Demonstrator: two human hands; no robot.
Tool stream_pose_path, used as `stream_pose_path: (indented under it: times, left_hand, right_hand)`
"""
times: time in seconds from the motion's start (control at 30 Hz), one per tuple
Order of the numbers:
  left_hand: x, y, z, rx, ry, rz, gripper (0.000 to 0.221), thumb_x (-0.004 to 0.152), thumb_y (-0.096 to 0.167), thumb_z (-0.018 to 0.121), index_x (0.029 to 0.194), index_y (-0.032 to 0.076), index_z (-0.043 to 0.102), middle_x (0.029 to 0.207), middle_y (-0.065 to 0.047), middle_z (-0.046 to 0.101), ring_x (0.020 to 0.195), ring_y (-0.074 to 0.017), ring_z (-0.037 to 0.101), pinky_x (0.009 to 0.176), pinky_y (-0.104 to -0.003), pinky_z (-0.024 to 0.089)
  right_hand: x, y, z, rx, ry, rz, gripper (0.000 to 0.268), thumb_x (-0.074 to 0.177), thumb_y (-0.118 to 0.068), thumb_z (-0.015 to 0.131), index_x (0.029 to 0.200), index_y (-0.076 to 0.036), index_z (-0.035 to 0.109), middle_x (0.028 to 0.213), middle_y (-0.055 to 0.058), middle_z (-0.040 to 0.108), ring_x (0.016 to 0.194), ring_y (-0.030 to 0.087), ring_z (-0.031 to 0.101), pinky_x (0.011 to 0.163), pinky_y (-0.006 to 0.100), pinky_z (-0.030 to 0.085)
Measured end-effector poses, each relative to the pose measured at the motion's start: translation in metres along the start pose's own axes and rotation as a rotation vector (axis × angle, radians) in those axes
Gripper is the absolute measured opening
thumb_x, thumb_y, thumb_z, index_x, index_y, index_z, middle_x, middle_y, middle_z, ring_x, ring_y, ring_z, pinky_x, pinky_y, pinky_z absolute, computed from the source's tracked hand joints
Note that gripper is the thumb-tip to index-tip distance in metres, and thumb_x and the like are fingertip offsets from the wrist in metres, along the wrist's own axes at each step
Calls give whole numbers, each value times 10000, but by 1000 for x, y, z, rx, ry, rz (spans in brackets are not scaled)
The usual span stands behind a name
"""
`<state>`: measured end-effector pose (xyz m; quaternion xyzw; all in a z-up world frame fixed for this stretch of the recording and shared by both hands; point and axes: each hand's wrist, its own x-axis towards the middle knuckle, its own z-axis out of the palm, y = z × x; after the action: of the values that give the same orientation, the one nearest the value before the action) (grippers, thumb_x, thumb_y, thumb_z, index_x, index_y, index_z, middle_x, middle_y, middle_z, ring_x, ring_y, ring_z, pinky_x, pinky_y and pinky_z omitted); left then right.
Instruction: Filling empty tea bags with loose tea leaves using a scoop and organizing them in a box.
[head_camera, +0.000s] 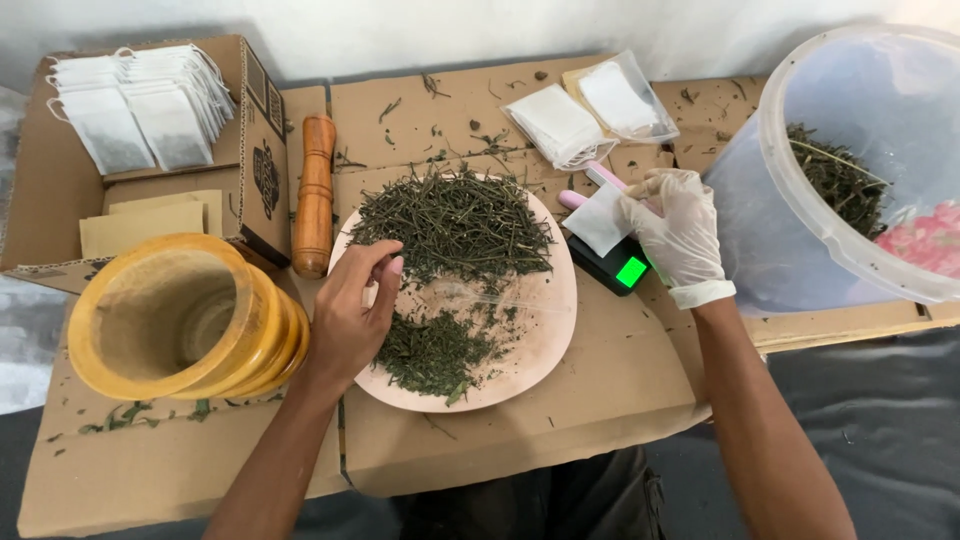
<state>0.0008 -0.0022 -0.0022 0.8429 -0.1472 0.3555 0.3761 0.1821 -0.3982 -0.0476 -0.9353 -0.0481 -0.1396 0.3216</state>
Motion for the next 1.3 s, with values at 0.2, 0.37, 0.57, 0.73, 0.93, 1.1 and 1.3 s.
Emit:
stream_pose_path:
  times: [0.2,0.37,0.57,0.73,0.93,1.1,1.3]
  left_hand:
    - [-2,2,4,51,-73,65,237,1162,166,622,1249,9,777,871,-115,716,795,-224,721,716,-347,631]
    - [11,38,10,-28,-205,101,252,1147,179,610,1293,27,748,892,-136,705,833,-251,720,730,-371,644]
    - [62,104,-33,-144,-495,-212,701,1087,351,685,1582,-64,411,1321,-305,523,1260,-513,567,957,-685,550]
    - [91,84,-58,-246,-546,-409,1004,970,512,807,1629,-106,368,1430,-350,519,1402,-557,509,1123,-740,450]
    - [105,34,-82,-87,-435,-561,314,829,411,891,1088,235,894,795,-120,785,751,-245,740,711,-402,576]
    - [130,-24,-130,-43,-264,-519,276,859,310,929,1122,241,878,907,-64,817,824,-176,719,707,-356,572]
    - [143,-115,-182,-15,-235,-566,151,1053,248,876,941,159,829,855,114,654,794,-39,527,727,-267,420]
  right_hand:
    - [-25,-92,-48,293,-130,311,304,917,-460,903,1173,-376,761,1141,-85,816,1114,152,783,984,355,632]
    - [-61,-195,-96,525,-81,110,236,987,-141,792,1206,-64,756,1158,186,818,1101,262,770,945,410,635]
    - [-51,-223,-93,188,-259,116,352,989,-442,838,1325,-383,753,1213,-43,809,1221,208,740,1091,462,571]
    - [-72,-276,-71,458,-369,21,379,936,-278,892,1296,-239,782,1155,35,840,1145,148,786,1005,380,626]
    - [-59,-324,-37,667,-399,-110,357,935,-188,897,1255,-90,772,1118,110,825,1106,154,742,994,369,611]
    - [-28,-373,4,600,-523,-244,307,913,-321,908,1094,-110,778,945,52,804,971,176,730,978,346,548]
    - [38,-418,115,657,-451,-532,232,986,-202,806,842,-208,624,761,-89,579,701,69,495,621,264,409]
